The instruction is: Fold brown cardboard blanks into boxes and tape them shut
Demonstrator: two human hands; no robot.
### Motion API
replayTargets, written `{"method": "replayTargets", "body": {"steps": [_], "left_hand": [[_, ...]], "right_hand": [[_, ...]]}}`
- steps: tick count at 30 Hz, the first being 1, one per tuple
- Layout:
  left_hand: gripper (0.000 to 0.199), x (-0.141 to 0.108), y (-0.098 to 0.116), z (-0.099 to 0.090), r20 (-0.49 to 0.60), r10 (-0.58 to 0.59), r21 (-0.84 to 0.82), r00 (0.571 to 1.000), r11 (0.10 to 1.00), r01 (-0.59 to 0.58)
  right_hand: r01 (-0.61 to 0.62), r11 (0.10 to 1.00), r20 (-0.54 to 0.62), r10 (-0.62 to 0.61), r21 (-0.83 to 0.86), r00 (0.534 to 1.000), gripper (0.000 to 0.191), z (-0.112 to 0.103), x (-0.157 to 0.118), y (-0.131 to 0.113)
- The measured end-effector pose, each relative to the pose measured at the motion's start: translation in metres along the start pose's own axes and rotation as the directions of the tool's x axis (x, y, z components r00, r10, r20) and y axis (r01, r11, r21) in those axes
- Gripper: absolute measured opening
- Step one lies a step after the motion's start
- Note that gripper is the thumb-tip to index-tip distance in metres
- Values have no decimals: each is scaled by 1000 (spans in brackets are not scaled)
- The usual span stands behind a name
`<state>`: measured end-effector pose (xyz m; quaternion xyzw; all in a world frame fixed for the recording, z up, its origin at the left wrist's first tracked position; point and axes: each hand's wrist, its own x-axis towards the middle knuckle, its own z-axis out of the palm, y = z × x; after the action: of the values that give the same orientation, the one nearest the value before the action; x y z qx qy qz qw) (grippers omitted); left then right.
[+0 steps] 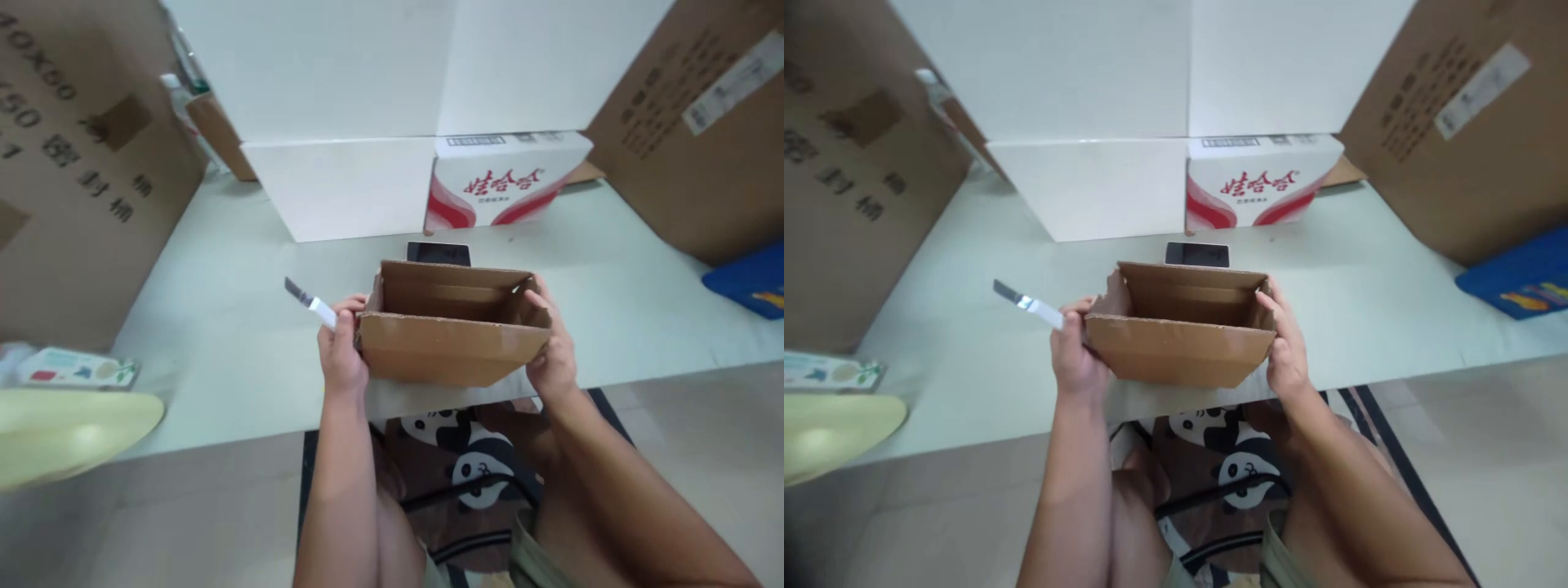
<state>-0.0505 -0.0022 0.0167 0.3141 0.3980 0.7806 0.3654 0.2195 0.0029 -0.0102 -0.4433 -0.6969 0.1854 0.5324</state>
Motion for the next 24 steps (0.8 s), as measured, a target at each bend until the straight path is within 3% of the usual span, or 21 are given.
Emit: {"method": "replayTargets", "body": {"steps": [4, 10, 14, 17, 21, 24], "left_hand": [[43, -2, -13, 12, 9, 80, 105, 997, 991, -80], [54, -11, -21, 27, 53, 66, 215, 996, 974, -76], [34, -27, -24, 35, 79, -72, 313, 994, 949, 44], [23, -37, -26, 38, 51, -131, 350, 990, 931, 105], [23, -46, -22, 36, 2, -125, 376, 992, 919, 116], [25, -55, -14, 33, 31, -163, 403, 986, 905, 137]], "right_hand": [[-3, 994, 16, 1, 111, 1000, 79, -8, 2, 17], [-33, 974, 46, 23, 225, 999, 74, -27, 9, 26], [-72, 963, -12, 78, 261, 997, 60, -41, 8, 31], [-31, 944, -31, 44, 330, 999, 53, -46, 6, 31], [-65, 942, -34, 80, 329, 996, 57, -43, 6, 23], [-87, 941, -38, 105, 327, 994, 63, -40, 8, 14]]}}
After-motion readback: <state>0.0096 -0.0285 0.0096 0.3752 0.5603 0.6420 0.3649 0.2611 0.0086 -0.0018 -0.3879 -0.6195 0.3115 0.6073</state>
